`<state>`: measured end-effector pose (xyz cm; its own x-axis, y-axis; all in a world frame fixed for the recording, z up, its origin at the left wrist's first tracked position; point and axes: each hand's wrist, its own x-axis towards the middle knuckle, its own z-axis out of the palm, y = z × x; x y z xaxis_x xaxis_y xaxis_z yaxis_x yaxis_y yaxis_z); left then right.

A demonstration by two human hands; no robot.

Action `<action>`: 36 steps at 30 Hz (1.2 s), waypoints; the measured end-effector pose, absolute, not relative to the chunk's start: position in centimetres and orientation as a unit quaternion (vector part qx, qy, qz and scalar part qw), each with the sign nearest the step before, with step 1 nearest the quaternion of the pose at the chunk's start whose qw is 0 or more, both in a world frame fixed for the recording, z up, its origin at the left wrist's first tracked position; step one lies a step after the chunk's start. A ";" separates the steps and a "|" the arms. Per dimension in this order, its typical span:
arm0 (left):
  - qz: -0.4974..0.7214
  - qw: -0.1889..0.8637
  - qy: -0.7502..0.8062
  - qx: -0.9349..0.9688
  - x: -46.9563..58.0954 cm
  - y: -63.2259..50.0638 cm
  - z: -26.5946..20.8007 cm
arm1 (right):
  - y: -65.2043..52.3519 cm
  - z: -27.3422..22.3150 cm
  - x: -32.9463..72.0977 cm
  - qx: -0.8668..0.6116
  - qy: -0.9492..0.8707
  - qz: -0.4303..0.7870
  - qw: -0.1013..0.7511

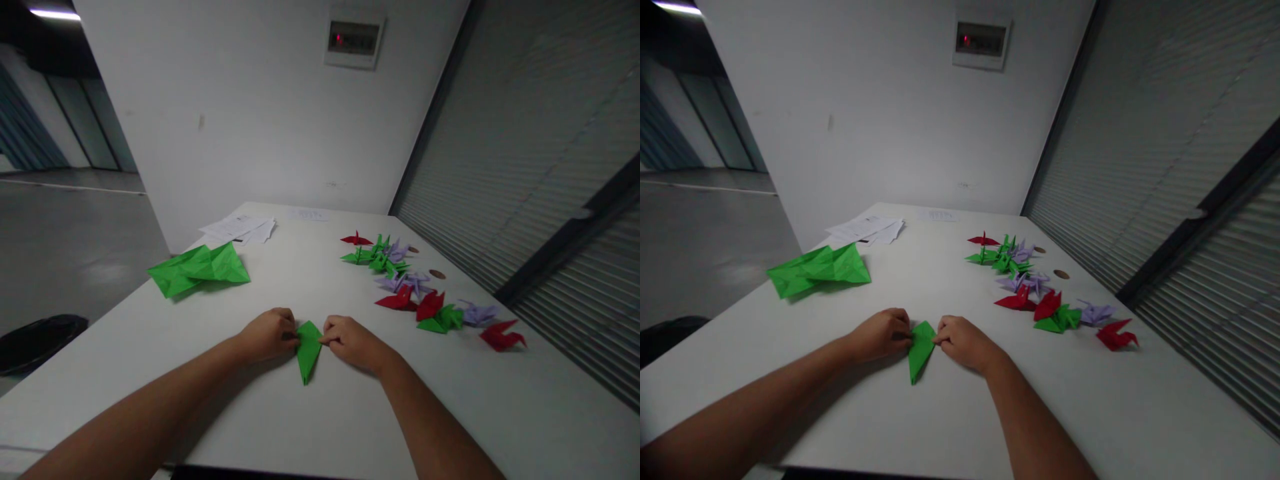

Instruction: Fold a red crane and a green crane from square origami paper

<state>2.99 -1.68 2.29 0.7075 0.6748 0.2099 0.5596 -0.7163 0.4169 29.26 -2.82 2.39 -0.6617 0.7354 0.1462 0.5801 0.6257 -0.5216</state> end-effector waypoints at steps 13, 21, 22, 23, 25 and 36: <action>0.166 0.167 0.384 0.893 3.4 -2.1 2.5 | -3.8 3.5 28.8 -0.381 -0.879 0.223 0.178; 0.171 0.191 0.371 0.892 3.3 -1.9 2.2 | -3.8 3.5 28.4 -0.392 -0.870 0.223 0.199; 0.173 0.195 0.359 0.896 3.3 -1.8 2.2 | -3.8 3.5 28.5 -0.386 -0.873 0.224 0.198; 0.174 0.199 0.344 0.901 3.2 -1.7 2.1 | -3.9 3.5 28.5 -0.379 -0.876 0.225 0.195; 0.173 0.201 0.315 0.911 2.9 -1.5 2.0 | -4.0 3.6 28.7 -0.364 -0.884 0.225 0.189; 0.161 0.210 0.277 0.924 2.1 -1.1 2.5 | -4.0 3.8 28.7 -0.368 -0.887 0.221 0.170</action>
